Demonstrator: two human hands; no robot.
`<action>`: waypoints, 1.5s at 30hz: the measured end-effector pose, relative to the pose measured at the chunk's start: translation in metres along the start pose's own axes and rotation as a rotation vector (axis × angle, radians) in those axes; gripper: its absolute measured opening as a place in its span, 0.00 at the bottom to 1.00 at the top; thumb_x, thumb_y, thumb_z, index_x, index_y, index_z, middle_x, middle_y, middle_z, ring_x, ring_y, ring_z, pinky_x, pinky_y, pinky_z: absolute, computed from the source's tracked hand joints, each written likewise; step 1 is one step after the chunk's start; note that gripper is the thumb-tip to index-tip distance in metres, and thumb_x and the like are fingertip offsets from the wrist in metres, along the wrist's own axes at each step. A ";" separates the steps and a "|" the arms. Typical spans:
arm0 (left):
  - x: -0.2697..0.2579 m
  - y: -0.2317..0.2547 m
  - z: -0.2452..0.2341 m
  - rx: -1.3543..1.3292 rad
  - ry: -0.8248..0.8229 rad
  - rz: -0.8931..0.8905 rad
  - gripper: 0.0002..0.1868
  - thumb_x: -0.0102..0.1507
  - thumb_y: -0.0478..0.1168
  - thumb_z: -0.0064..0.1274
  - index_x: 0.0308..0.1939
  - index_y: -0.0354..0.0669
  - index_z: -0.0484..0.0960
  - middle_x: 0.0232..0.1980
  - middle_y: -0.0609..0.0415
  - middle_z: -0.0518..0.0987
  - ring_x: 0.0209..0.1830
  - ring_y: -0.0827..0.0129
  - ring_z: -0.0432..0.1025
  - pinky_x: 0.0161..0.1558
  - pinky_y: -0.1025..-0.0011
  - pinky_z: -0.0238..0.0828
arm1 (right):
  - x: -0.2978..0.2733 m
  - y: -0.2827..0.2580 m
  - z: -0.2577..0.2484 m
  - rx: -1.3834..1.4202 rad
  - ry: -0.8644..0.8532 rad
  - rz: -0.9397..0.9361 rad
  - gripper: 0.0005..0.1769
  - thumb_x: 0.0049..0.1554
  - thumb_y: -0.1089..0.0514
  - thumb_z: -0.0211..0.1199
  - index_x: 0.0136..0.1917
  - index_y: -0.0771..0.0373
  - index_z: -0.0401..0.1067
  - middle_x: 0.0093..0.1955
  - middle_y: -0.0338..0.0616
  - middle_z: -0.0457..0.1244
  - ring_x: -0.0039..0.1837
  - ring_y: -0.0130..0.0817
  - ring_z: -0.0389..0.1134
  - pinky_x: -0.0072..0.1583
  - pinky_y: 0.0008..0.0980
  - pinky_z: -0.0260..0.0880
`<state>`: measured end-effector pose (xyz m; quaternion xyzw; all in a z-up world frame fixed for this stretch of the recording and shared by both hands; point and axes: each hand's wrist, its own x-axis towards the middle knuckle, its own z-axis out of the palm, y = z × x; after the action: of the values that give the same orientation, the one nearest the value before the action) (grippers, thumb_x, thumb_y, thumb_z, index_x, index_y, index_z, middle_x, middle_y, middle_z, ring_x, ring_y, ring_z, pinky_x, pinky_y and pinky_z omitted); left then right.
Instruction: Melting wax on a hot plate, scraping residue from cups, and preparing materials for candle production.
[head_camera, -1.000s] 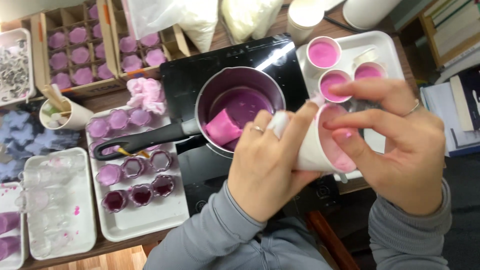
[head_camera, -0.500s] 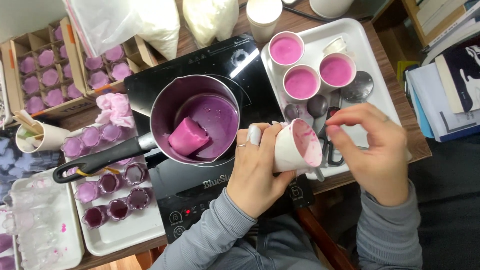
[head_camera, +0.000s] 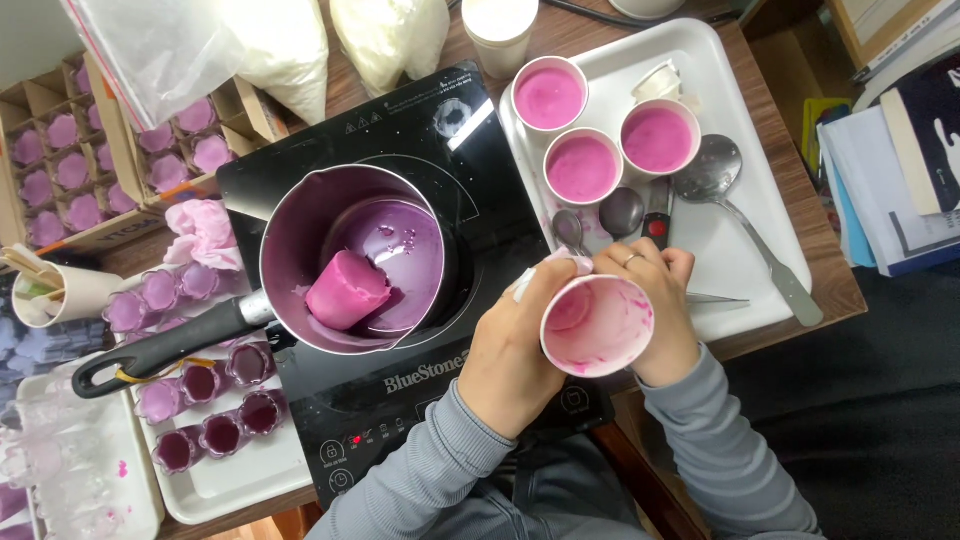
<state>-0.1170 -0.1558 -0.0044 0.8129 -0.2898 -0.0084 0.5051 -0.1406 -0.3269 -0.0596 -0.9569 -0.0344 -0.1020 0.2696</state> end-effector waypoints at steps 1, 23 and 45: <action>0.001 -0.001 0.001 -0.001 -0.004 -0.002 0.31 0.56 0.29 0.64 0.62 0.40 0.69 0.58 0.41 0.79 0.57 0.45 0.77 0.54 0.62 0.77 | 0.000 -0.001 0.000 0.001 -0.001 0.004 0.12 0.49 0.50 0.68 0.43 0.57 0.74 0.43 0.35 0.65 0.54 0.37 0.63 0.57 0.43 0.49; 0.000 -0.003 -0.001 -0.065 0.028 -0.103 0.32 0.55 0.30 0.65 0.61 0.39 0.69 0.52 0.43 0.80 0.53 0.50 0.79 0.51 0.65 0.78 | 0.008 0.007 -0.013 0.304 -0.068 0.224 0.13 0.49 0.59 0.70 0.46 0.66 0.75 0.40 0.53 0.71 0.44 0.48 0.75 0.44 0.40 0.73; -0.008 0.007 -0.131 0.186 0.355 0.092 0.35 0.54 0.32 0.71 0.61 0.41 0.68 0.59 0.43 0.77 0.61 0.47 0.74 0.61 0.59 0.73 | 0.023 -0.086 -0.107 0.330 0.110 0.031 0.12 0.58 0.66 0.69 0.55 0.69 0.75 0.46 0.42 0.70 0.48 0.27 0.74 0.52 0.24 0.76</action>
<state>-0.0866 -0.0478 0.0633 0.8307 -0.2327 0.1847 0.4709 -0.1479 -0.3090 0.0784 -0.8930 -0.0212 -0.1429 0.4262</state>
